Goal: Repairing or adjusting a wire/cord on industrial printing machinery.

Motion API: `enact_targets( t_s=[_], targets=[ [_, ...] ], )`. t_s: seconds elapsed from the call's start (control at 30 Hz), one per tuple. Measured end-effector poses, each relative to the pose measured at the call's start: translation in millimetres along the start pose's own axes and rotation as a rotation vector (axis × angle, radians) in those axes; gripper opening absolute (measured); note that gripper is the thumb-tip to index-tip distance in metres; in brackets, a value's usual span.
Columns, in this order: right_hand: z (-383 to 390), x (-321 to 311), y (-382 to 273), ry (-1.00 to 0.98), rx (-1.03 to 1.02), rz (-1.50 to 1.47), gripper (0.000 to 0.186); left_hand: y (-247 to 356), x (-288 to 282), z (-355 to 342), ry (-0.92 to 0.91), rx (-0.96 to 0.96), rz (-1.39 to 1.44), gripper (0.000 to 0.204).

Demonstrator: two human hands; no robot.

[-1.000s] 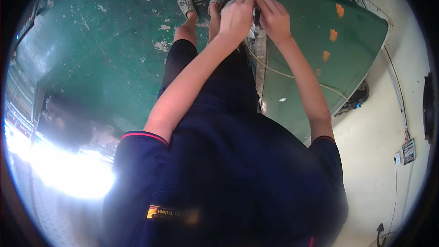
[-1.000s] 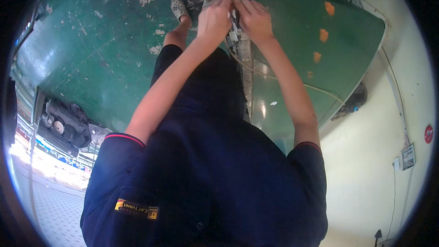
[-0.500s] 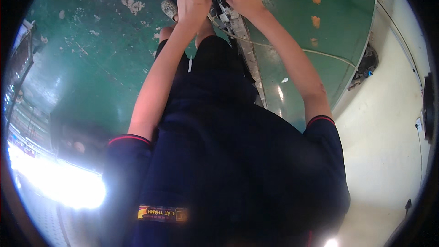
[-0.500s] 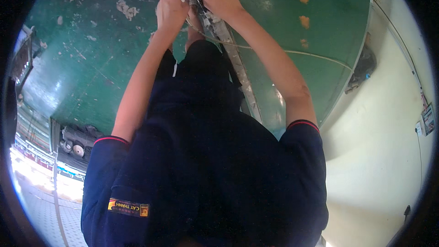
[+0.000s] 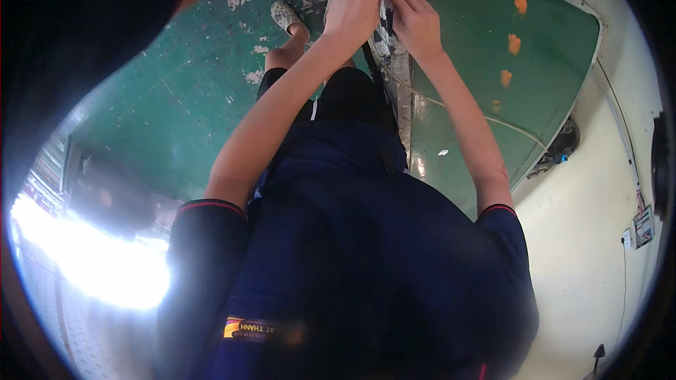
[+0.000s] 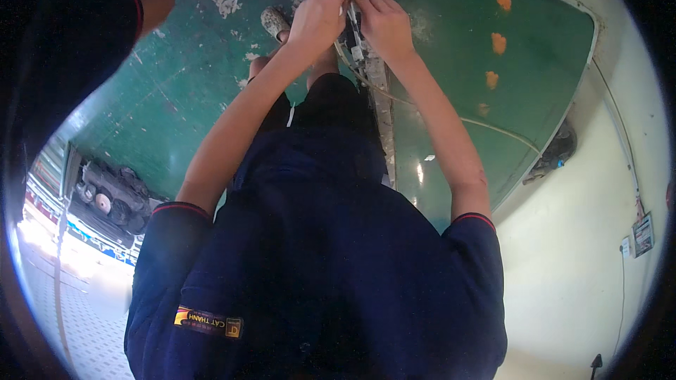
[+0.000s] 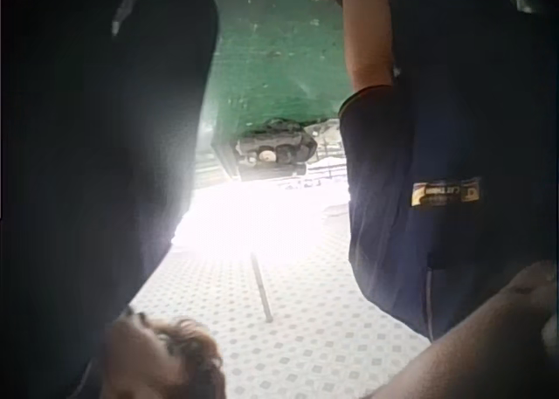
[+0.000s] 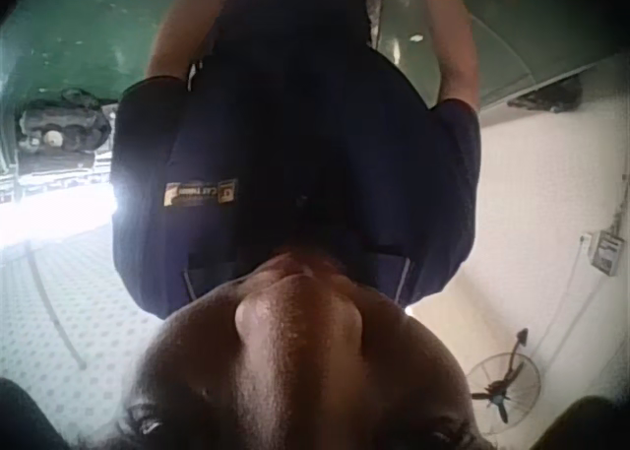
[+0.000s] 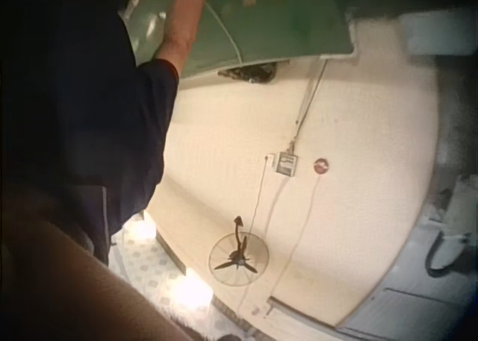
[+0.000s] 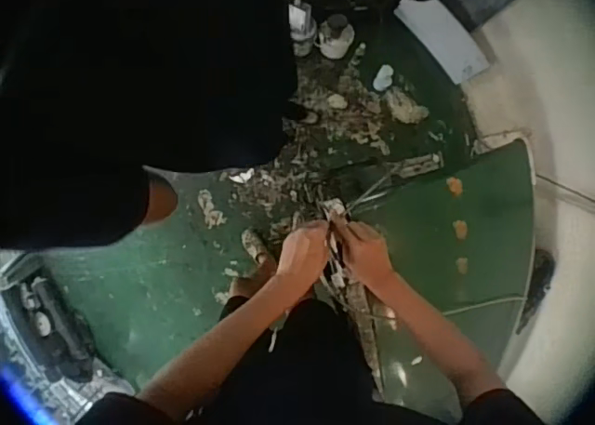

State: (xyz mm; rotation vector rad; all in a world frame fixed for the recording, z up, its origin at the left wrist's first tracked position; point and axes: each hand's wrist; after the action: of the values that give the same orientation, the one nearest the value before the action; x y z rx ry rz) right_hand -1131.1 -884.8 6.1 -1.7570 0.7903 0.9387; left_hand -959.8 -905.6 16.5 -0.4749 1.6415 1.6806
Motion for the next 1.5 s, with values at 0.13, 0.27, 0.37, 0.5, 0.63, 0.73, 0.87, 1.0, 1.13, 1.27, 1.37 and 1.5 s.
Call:
enact_targets(
  t_s=[0.13,0.27,0.37,0.5,0.63,0.73,0.87,1.0,1.13,1.27,1.37,1.5],
  targets=[
    [-3.4,3.7,2.5,-0.02,-0.023,0.007,0.075,2.0,-2.3,-0.4,-0.102,0.059,-0.101,0.02],
    [-8.6,9.3,4.2,-0.01,-0.05,-0.006,0.076,0.6,-2.8,-0.7,-0.101,0.099,-0.108,0.021],
    [-9.9,9.5,4.3,-0.009,-0.039,-0.003,0.075,-1.3,-1.3,-1.9,-0.122,0.085,-0.125,0.02],
    [-10.5,-2.6,-1.0,0.074,-0.032,-0.074,0.073,-0.1,-5.1,1.5,-0.022,0.059,-0.013,0.011],
    [11.3,-8.9,4.5,0.001,-0.014,-0.017,0.071,3.2,-3.1,-2.0,-0.01,0.058,-0.029,0.01],
    [16.2,-16.9,0.3,-0.008,0.012,-0.014,0.071,3.4,-3.4,-2.9,-0.004,0.065,-0.019,0.01],
    [10.8,-8.3,-5.5,0.001,0.018,-0.003,0.075,2.7,-5.4,-4.9,-0.073,0.079,-0.065,0.011],
    [8.5,-3.3,-3.9,-0.006,-0.008,0.013,0.078,-2.3,-4.6,-3.8,-0.086,0.16,-0.115,0.016],
    [4.5,-1.2,-2.8,-0.004,-0.037,0.001,0.084,-7.1,-3.3,-5.2,-0.08,0.21,-0.123,0.02],
    [-10.1,-11.3,-10.4,-0.039,-0.051,0.054,0.062,-9.8,-6.0,-7.0,-0.106,0.243,-0.17,0.023],
    [-13.0,-11.7,-13.2,-0.039,-0.032,0.053,0.055,-11.5,-6.2,-7.6,-0.1,0.271,-0.174,0.021],
    [-17.1,-1.7,-10.9,0.016,-0.064,0.096,0.056,-8.1,-11.5,-21.1,-0.195,0.192,-0.147,0.019]
  ],
)
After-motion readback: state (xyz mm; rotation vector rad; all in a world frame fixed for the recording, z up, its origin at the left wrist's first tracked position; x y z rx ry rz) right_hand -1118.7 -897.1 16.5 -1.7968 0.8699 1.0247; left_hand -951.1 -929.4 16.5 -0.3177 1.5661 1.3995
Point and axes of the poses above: each hand's wrist, its own z-axis away from the middle knuckle, its own x-axis out of the palm, y = z × x, and after that the axes turned 8 degrees about y, right-handed
